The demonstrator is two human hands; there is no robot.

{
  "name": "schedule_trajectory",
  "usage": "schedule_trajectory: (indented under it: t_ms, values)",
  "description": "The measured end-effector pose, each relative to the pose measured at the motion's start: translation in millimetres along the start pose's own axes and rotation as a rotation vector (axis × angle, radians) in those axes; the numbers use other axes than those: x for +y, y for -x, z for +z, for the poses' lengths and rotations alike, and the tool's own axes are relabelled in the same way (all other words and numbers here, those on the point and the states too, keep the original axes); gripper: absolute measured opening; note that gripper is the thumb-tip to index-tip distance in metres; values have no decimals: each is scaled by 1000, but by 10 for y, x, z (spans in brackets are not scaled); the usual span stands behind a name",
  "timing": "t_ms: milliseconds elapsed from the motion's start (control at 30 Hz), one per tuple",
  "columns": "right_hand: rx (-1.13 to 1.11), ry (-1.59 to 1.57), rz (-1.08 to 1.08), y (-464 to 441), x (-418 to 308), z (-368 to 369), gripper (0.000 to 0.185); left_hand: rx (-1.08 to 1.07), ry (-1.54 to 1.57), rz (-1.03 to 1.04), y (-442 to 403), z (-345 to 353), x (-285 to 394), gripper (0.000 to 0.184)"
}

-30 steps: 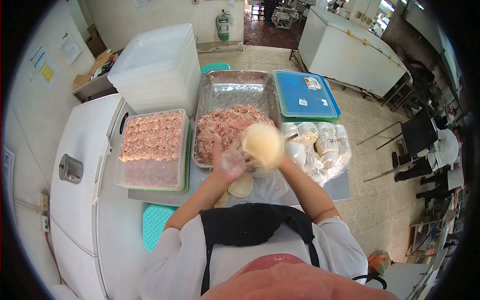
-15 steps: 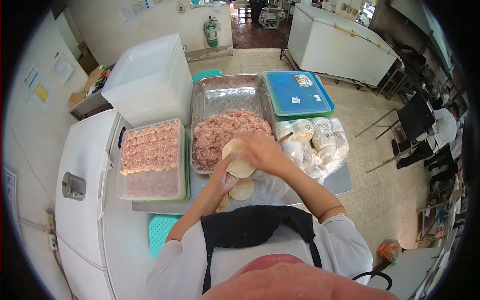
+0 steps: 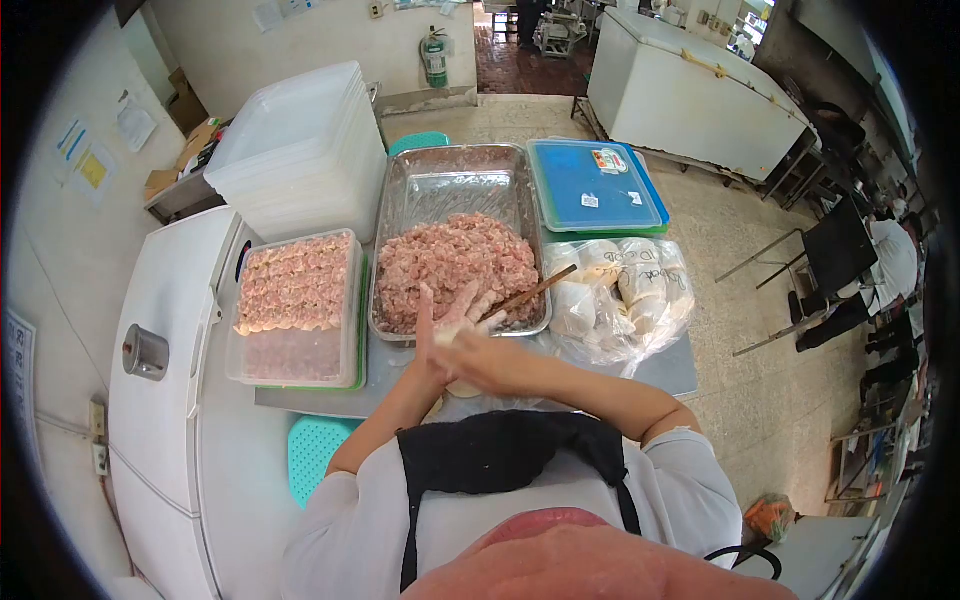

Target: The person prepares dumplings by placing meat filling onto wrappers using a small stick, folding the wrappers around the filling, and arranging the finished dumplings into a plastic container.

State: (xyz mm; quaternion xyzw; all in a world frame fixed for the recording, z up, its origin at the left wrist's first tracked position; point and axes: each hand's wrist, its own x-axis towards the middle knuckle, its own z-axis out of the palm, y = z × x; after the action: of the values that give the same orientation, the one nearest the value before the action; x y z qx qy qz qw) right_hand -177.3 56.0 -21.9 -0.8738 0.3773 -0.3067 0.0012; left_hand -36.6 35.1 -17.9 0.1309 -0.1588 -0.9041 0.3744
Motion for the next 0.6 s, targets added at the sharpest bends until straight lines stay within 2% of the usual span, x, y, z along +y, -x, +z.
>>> schedule_trajectory:
  t_ms: [67,100,133,167,233,267,300,367,400,433,467,500,533,567,600]
  values:
    - [-384,-600,131,-89,-123,-280,29,-47,-41,7,21,101,-33,100]
    - [-384,-554,323,-99,96,-340,32,-89,-76,11,52,111,-86,100]
    - [-386,-502,511,-155,375,-415,35,12,-88,3,74,104,-115,106]
    - [-397,-504,511,-228,490,-482,35,17,-79,7,49,151,-139,106]
    - [-704,164,400,-299,587,-587,46,-108,16,-40,0,259,-181,110]
    - [-394,57,400,-129,504,-521,50,-62,72,-27,-18,235,-234,110]
    - [-453,4,368,-70,278,-435,50,-57,84,-19,-41,185,-272,110]
    - [-527,-59,342,65,27,-310,51,-78,340,-78,-50,37,-358,110]
    - [-420,-272,211,132,-3,-276,49,-22,125,-12,-47,14,-398,108]
    - [-308,-481,79,186,-11,-261,47,-15,134,-7,-44,-9,-418,108]
    - [-464,-782,321,125,223,-299,44,77,114,45,-43,-33,-422,106]
    - [-469,-787,325,95,485,-327,44,167,90,94,-44,-14,-413,105]
    - [-392,-637,321,97,768,-320,44,32,49,71,-23,78,-392,103]
    - [-315,-488,315,123,903,-314,45,34,52,72,-34,76,-413,103]
    - [-318,-486,313,130,814,-344,45,47,69,102,-58,76,-429,103]
